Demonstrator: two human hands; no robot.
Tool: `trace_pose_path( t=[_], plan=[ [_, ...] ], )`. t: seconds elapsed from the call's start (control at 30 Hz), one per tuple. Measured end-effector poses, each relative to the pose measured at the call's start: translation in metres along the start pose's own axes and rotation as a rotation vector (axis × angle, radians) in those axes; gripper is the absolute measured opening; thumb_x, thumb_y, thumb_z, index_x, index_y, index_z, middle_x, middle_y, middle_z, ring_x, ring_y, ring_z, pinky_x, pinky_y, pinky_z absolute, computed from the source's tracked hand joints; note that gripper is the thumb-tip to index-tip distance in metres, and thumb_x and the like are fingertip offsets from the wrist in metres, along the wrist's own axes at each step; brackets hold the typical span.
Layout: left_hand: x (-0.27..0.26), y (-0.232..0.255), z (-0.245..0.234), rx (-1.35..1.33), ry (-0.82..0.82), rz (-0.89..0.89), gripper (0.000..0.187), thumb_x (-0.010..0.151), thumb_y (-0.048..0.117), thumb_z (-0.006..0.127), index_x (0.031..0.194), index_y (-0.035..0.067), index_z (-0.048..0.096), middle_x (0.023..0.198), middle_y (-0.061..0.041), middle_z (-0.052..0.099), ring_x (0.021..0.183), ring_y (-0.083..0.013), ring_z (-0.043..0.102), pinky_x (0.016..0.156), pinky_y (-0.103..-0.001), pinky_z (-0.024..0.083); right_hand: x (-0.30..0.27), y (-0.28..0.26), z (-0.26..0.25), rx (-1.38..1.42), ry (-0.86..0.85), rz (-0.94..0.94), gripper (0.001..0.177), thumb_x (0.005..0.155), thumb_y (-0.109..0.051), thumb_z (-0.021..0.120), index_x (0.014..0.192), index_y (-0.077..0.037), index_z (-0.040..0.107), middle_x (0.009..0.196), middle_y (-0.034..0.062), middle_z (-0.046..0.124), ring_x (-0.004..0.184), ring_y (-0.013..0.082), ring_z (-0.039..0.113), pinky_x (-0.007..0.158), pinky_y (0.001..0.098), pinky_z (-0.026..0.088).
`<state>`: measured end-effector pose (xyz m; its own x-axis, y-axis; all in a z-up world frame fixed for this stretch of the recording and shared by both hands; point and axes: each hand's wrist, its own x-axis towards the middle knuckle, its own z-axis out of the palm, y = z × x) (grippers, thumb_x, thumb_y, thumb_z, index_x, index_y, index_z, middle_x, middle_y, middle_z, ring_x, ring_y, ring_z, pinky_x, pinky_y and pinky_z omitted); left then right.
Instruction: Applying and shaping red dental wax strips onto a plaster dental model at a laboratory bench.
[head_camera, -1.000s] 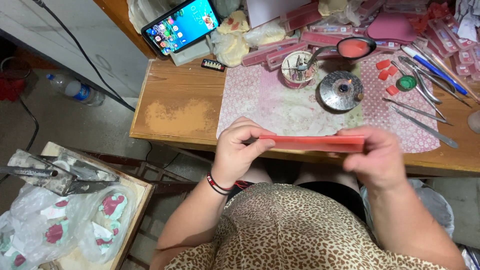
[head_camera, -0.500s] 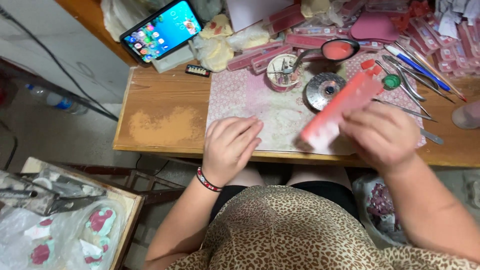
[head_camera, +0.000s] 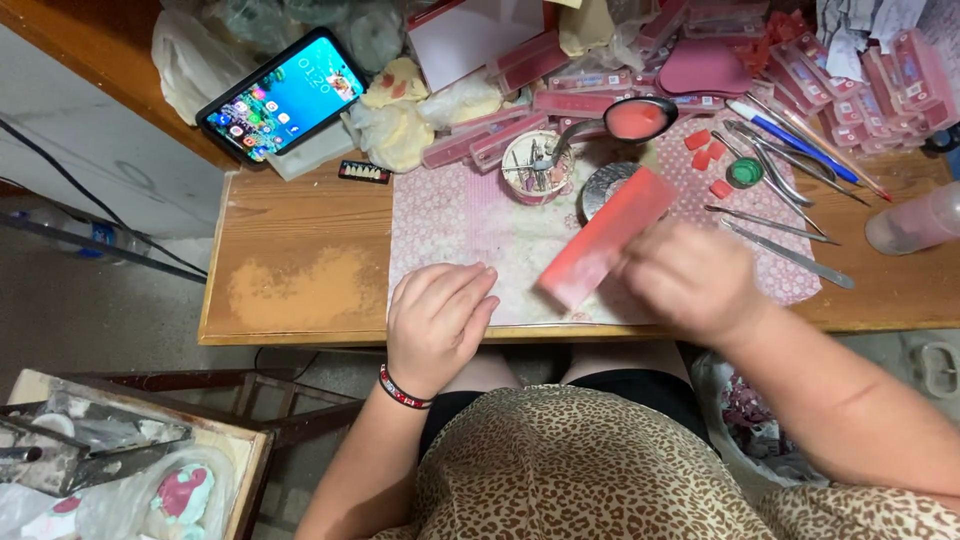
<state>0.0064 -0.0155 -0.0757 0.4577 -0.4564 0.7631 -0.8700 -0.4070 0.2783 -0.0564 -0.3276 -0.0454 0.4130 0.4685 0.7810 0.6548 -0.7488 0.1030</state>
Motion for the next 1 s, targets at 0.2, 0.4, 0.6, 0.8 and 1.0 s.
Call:
trace_pose_path(
  t=[0.2, 0.4, 0.6, 0.8, 1.0],
  plan=[
    [0.002, 0.001, -0.003, -0.033, 0.005, -0.007, 0.022, 0.097, 0.021, 0.074, 0.116, 0.012, 0.079, 0.107, -0.005, 0.076, 0.096, -0.0286, 0.072, 0.086, -0.043, 0.057, -0.017, 0.027, -0.007, -0.089, -0.066, 0.032, 0.01, 0.1, -0.005, 0.072, 0.09, -0.008, 0.073, 0.094, 0.0127, 0.073, 0.091, 0.035, 0.072, 0.08, 0.0415, 0.058],
    [0.012, 0.011, -0.014, -0.041, -0.047, 0.024, 0.015, 0.099, 0.012, 0.073, 0.112, 0.005, 0.073, 0.107, -0.009, 0.076, 0.095, -0.0291, 0.069, 0.087, -0.041, 0.055, -0.032, 0.075, -0.032, -0.341, -0.122, 0.14, 0.035, 0.112, 0.002, 0.086, 0.086, -0.005, 0.063, 0.09, 0.0125, 0.072, 0.078, 0.0308, 0.064, 0.068, 0.0384, 0.049],
    [0.014, 0.012, -0.014, -0.076, -0.041, 0.016, 0.015, 0.098, 0.01, 0.073, 0.111, 0.002, 0.073, 0.107, -0.011, 0.075, 0.092, -0.0303, 0.069, 0.086, -0.042, 0.056, 0.007, 0.01, -0.015, -0.045, -0.087, -0.031, 0.012, 0.101, -0.009, 0.073, 0.093, -0.001, 0.07, 0.092, 0.0198, 0.073, 0.079, 0.0331, 0.069, 0.074, 0.0439, 0.06],
    [0.014, 0.012, -0.016, -0.094, -0.05, 0.021, 0.014, 0.099, 0.01, 0.071, 0.109, 0.001, 0.073, 0.105, -0.012, 0.076, 0.091, -0.03, 0.069, 0.085, -0.042, 0.057, 0.017, -0.006, -0.012, -0.053, -0.1, -0.08, 0.015, 0.1, -0.011, 0.073, 0.088, -0.003, 0.07, 0.088, 0.0159, 0.073, 0.078, 0.0303, 0.071, 0.062, 0.0378, 0.058],
    [0.014, 0.012, -0.016, -0.079, -0.037, 0.024, 0.013, 0.099, 0.009, 0.071, 0.109, 0.001, 0.074, 0.104, -0.011, 0.076, 0.09, -0.0294, 0.069, 0.085, -0.041, 0.057, -0.032, 0.07, -0.03, -0.352, -0.109, 0.094, 0.037, 0.109, 0.0, 0.092, 0.087, -0.006, 0.063, 0.086, 0.0125, 0.073, 0.077, 0.0287, 0.066, 0.067, 0.0396, 0.055]
  ],
)
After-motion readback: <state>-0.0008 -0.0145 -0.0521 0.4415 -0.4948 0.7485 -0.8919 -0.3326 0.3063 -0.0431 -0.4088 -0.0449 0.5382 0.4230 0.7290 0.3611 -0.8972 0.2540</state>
